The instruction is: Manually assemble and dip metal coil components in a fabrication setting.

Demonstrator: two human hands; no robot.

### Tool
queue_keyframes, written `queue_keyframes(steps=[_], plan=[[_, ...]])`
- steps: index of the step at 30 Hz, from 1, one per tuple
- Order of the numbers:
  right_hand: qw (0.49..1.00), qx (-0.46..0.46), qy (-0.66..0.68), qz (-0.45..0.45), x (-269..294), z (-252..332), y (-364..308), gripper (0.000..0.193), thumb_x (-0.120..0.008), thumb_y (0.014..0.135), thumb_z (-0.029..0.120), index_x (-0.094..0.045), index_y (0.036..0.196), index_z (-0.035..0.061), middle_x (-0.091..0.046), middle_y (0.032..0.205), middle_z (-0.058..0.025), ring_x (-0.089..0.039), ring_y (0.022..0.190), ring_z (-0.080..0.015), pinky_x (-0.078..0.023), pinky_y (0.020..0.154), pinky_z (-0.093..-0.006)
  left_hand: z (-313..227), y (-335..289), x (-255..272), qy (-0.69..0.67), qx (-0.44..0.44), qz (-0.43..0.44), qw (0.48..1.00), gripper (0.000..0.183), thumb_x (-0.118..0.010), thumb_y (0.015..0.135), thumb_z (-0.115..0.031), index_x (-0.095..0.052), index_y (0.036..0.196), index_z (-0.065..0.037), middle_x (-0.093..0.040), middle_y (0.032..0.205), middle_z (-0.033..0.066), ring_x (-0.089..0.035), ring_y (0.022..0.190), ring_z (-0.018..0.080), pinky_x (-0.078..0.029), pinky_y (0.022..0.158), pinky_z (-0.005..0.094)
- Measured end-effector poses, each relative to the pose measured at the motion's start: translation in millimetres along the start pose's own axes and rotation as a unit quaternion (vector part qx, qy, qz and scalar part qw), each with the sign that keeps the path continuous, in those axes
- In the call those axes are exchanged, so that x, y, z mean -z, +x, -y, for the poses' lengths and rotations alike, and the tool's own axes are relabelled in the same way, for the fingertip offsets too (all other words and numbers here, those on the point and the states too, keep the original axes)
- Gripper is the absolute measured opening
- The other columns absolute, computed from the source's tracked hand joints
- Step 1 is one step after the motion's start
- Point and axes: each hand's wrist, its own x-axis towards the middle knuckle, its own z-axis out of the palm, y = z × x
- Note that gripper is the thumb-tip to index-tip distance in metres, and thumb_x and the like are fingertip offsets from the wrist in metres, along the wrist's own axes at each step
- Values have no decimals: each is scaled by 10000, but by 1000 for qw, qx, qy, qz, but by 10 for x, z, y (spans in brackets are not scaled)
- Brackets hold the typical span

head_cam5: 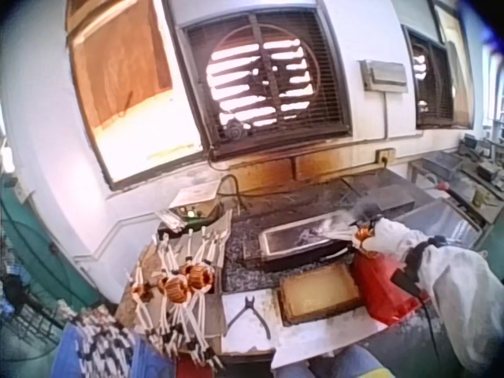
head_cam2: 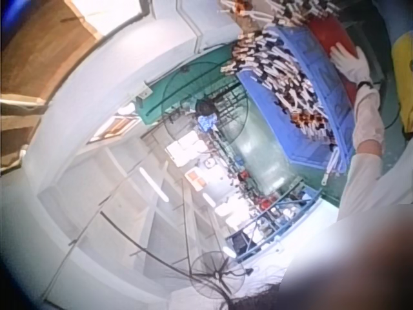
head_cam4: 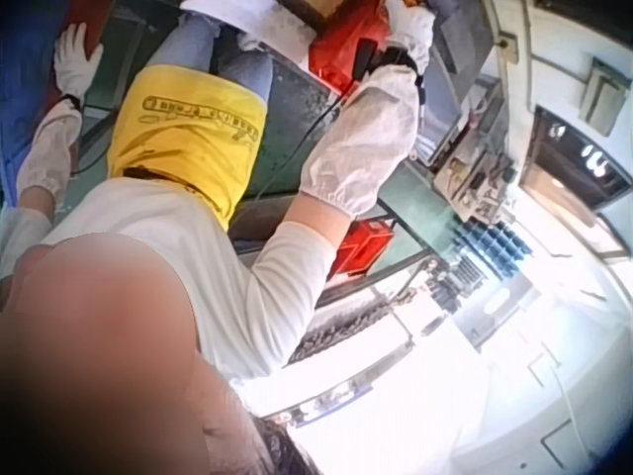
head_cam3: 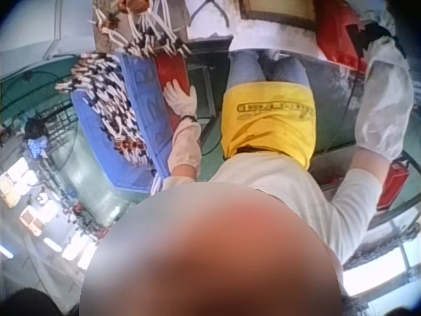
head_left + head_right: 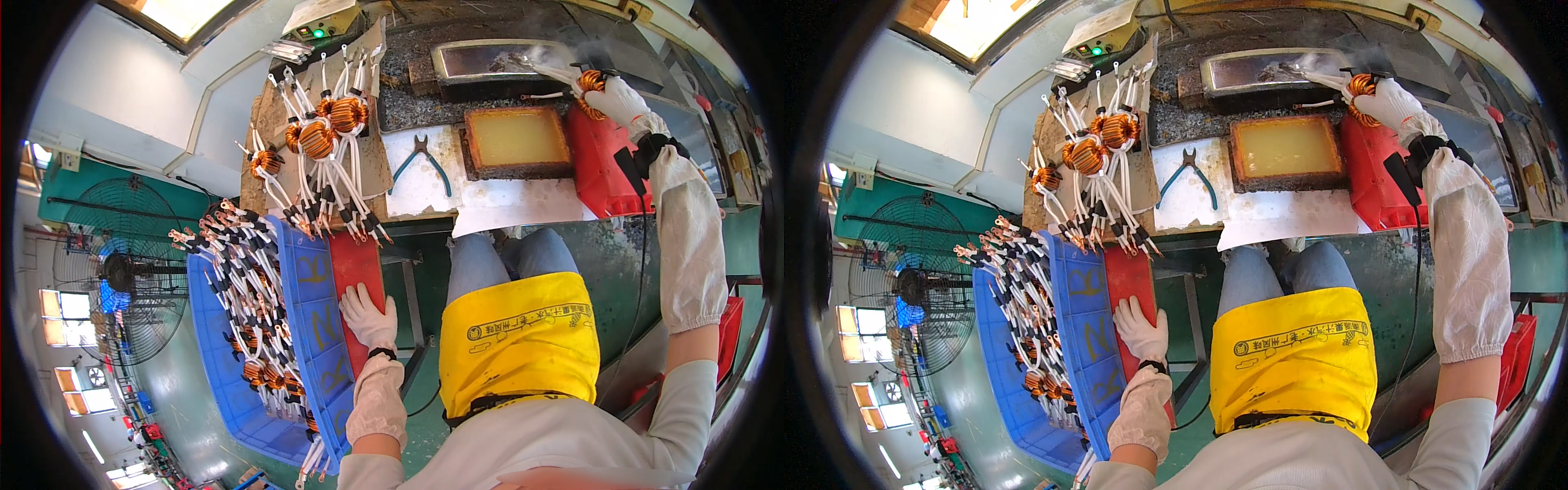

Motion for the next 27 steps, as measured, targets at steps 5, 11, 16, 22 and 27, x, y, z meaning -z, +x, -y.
queue_keyframes(steps=[5, 11, 16, 22, 27], plan=[[1000, -2, 4, -6, 52, 121, -101, 662, -604, 770, 529, -649, 1025, -81, -651, 981, -299, -641, 980, -412, -515, 820, -419, 19, -17, -2, 2, 0, -3, 1000, 746, -669, 779, -405, -395, 1385, -67, -357, 1443, 184, -309, 1341, 390, -217, 1139, 513], [1000, -4, -5, -6, 11, 12, -3, 651, -606, 769, 518, -647, 1049, -68, -657, 1004, -283, -644, 984, -404, -515, 816, -417, 4, 2, -11, -3, -6, -12, 1000, 744, -676, 774, -396, -397, 1381, -69, -362, 1437, 183, -312, 1336, 393, -221, 1136, 515], [1000, -14, -10, 10, 7, 100, -41, 631, -603, 769, 495, -643, 1069, -59, -658, 1006, -280, -646, 985, -396, -517, 812, -413, 17, -8, 17, 1, 2, -4, 1000, 741, -677, 776, -393, -398, 1380, -68, -362, 1438, 185, -312, 1337, 394, -222, 1135, 515], [1000, 2, -2, 1, 24, 58, -55, 613, -602, 761, 465, -641, 1057, -71, -661, 990, -279, -652, 960, -396, -520, 806, -410, 6, 0, -1, 2, 1, -4, 1000, 743, -672, 777, -401, -399, 1383, -68, -366, 1437, 187, -315, 1337, 392, -221, 1136, 516], [999, 1, 12, -31, -21, 25, -42, 555, -611, 742, 401, -624, 970, -106, -661, 891, -284, -658, 900, -405, -510, 788, -424, -9, 10, 4, 0, 2, -3, 1000, 742, -672, 775, -402, -404, 1379, -66, -368, 1435, 187, -316, 1337, 390, -222, 1136, 515]])
